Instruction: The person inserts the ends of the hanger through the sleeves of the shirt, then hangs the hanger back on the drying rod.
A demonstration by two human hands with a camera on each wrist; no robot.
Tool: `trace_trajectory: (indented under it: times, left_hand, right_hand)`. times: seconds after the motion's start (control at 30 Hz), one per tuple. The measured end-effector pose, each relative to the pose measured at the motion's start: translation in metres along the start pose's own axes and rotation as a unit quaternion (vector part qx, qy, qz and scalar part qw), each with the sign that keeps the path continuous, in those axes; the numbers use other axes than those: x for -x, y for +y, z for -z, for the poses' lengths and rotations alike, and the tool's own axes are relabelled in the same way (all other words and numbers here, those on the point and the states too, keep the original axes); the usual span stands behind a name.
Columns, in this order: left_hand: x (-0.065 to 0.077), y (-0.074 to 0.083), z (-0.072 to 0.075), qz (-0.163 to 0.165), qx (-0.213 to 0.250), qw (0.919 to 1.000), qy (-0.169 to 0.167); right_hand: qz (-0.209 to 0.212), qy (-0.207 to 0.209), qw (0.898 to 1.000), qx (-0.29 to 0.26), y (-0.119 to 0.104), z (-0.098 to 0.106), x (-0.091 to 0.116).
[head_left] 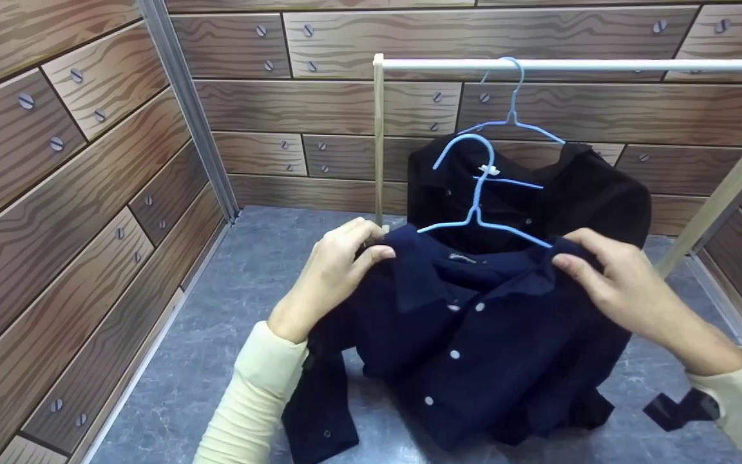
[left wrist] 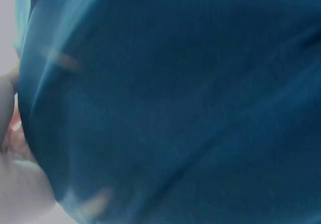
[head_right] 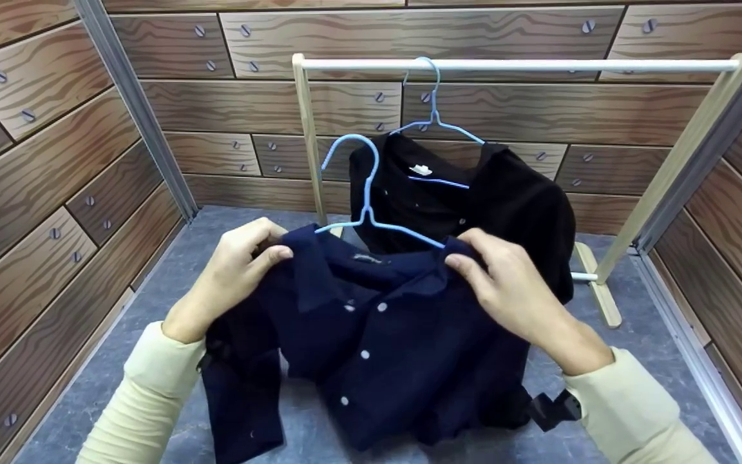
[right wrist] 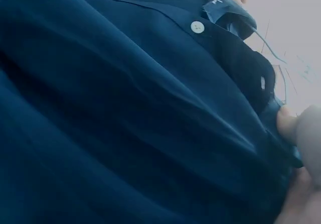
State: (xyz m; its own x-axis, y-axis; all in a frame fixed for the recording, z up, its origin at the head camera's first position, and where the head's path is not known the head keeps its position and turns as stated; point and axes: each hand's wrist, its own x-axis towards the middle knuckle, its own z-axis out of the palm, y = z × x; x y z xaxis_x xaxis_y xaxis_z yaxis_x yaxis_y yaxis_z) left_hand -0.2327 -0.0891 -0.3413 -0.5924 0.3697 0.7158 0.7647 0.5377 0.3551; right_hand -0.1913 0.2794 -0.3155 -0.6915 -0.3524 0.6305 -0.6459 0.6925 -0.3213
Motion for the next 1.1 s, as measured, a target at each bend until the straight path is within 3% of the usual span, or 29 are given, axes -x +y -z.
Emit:
trace_trajectory:
  times: [0.17,0.33,0.47,0.67,0.9,1.0,1.1]
  left_hand:
    - [-0.003,-0.008,0.001,-0.013,0.028,0.9993,-0.022]
    - [-0.007,-0.014,0.000,-0.005,-0.002,0.9987,-0.051]
    - [-0.014,-0.017,-0.002,0.008,-0.029,0.9951,-0.094]
    - [-0.037,-0.019,-0.004,0.027,-0.073,0.9814,-0.175]
    - [-0.066,-0.025,-0.007,0.035,-0.122,0.9605,-0.247]
    - [-0.080,-0.026,-0.006,0.047,-0.138,0.9544,-0.260]
    - [-0.096,-0.024,-0.005,0.054,-0.156,0.9555,-0.244]
  right_hand:
    - [0.007,0.028,1.000,0.006,0.008,0.000,0.000]
    - [0.001,0.034,0.999,0.010,0.016,-0.002,0.001]
    - [-0.004,0.038,0.999,0.012,0.023,-0.003,0.000]
    - [-0.012,0.049,0.999,0.020,0.034,-0.005,-0.004]
    - [-0.013,0.057,0.998,0.025,0.042,-0.006,-0.010]
    - [-0.015,0.061,0.997,0.034,0.044,-0.005,-0.014]
    - [-0.026,0.061,0.997,0.045,0.047,-0.003,-0.017]
